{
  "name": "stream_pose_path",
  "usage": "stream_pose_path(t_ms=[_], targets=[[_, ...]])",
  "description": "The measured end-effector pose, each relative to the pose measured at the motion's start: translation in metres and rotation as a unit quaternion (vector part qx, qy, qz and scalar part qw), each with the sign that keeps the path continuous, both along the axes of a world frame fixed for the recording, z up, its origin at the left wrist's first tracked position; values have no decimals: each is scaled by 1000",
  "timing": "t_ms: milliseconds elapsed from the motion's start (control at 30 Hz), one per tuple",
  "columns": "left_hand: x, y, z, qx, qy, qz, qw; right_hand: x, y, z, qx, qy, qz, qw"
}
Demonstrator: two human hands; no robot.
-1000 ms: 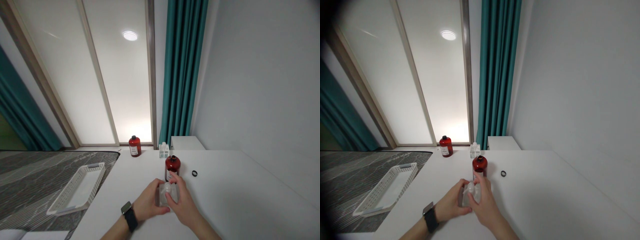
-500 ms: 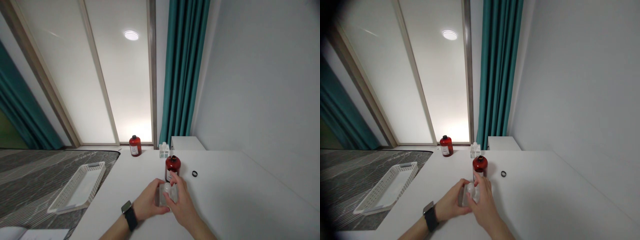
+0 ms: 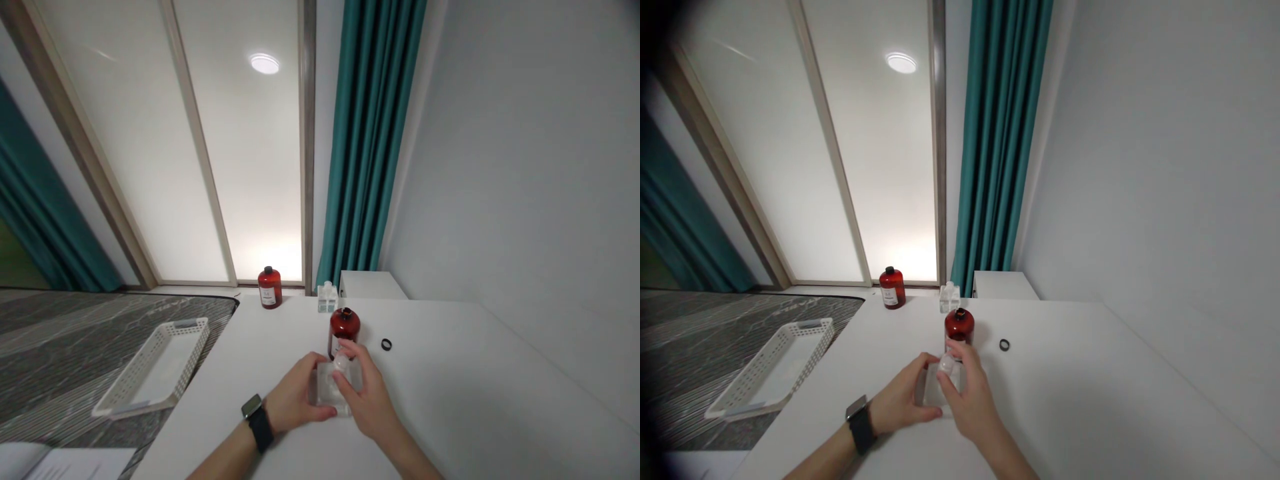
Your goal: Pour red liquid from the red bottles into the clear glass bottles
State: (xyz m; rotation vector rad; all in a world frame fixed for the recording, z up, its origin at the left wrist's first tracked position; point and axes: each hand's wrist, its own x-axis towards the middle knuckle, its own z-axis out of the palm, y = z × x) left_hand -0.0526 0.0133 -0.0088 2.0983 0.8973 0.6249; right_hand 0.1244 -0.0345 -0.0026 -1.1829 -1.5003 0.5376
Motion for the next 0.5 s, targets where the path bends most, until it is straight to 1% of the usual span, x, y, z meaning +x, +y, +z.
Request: stream_pose_path(t_ms=[133, 300, 500], targets=[[-1, 0, 1, -4, -1, -1, 1000, 8, 4, 11, 13, 10, -23, 1000], [-1, -1, 3, -8, 4, 0, 1000, 18, 7, 7, 1, 46, -49, 998], [-1, -1, 2, -5, 1, 1, 1000, 16, 7, 6, 11, 119, -56, 991]])
